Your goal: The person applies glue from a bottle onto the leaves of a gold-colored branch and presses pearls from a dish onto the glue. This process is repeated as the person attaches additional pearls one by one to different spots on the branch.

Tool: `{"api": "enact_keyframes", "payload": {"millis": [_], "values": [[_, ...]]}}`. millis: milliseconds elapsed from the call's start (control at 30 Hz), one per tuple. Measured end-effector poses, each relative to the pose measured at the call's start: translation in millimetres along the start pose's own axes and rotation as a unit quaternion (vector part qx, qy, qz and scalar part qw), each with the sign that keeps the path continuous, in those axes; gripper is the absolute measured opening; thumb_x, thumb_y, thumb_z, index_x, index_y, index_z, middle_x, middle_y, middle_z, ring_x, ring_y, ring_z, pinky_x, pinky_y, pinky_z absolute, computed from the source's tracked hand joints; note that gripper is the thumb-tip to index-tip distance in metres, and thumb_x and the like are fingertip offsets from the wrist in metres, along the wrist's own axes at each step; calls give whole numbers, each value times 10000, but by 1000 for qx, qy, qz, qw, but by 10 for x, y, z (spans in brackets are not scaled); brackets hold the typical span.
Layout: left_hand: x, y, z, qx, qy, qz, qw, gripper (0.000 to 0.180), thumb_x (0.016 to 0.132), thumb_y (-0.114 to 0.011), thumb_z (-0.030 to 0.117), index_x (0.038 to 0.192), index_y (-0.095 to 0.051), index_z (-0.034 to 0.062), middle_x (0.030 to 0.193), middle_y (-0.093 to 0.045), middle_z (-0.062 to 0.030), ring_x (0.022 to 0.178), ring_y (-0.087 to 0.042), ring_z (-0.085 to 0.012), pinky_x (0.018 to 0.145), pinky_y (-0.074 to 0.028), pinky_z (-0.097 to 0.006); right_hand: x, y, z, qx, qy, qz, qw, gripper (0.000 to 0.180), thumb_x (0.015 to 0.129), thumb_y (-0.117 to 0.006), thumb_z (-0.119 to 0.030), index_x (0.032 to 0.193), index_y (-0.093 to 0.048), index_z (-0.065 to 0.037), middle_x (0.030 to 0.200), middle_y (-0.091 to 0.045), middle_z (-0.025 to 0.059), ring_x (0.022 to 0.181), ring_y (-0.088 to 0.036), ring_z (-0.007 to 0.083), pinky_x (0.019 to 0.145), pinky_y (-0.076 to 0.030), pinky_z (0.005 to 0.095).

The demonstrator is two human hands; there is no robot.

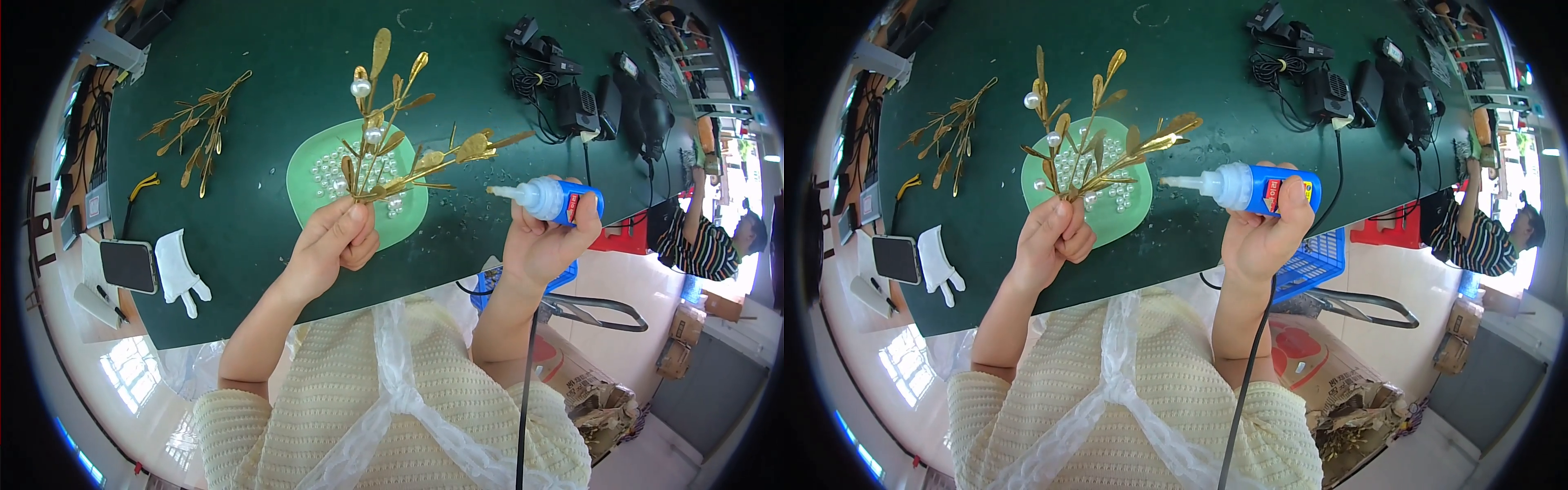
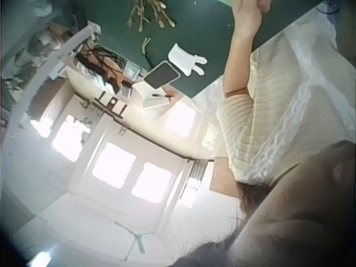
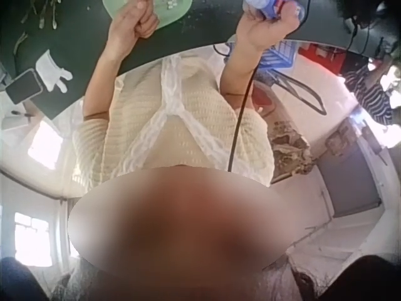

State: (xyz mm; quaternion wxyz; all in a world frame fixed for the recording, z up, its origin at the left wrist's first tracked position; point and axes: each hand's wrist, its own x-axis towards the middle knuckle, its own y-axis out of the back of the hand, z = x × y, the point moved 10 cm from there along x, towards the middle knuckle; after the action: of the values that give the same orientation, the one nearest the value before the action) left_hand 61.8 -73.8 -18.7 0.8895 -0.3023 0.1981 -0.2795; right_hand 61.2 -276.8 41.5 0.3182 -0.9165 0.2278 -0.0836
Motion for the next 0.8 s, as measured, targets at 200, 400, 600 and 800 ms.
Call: {"api": "enact_keyframes", "payload": {"millis": [200, 400, 600, 800], "values": [[5, -6, -18, 0, 9, -1, 1000, 345, 919, -370, 322, 668, -333, 88, 512, -243, 43, 447, -198, -50, 405, -144, -215, -107, -136, -346, -179, 175, 42, 967, 300, 719, -558, -246, 592, -467, 11, 614, -460, 65, 538, -417, 112, 505, -338, 221], [5, -25, -12, 11, 8, -3, 1000, 334, 922, -367, 304, 670, -334, 87, 515, -246, 44, 449, -199, -50, 406, -147, -215, -192, -362, -474, -290, 261, -9, 921, 305, 713, -551, -260, 594, -461, 6, 573, -448, 60, 515, -414, 127, 480, -320, 228], [6, -19, -11, 14, 8, 0, 1000, 324, 924, -367, 291, 673, -335, 87, 518, -249, 43, 451, -200, -49, 409, -148, -214, -192, -405, -469, -310, 261, -31, 914, 311, 719, -545, -257, 584, -457, 9, 549, -442, 55, 475, -390, 122, 454, -299, 232], [5, -14, -27, 20, 10, 0, 1000, 320, 925, -365, 290, 679, -333, 88, 524, -256, 43, 456, -204, -48, 411, -154, -212, -219, -441, -470, -291, 266, -24, 919, 312, 707, -570, -254, 583, -456, 8, 543, -440, 50, 480, -389, 112, 450, -297, 225]]}}
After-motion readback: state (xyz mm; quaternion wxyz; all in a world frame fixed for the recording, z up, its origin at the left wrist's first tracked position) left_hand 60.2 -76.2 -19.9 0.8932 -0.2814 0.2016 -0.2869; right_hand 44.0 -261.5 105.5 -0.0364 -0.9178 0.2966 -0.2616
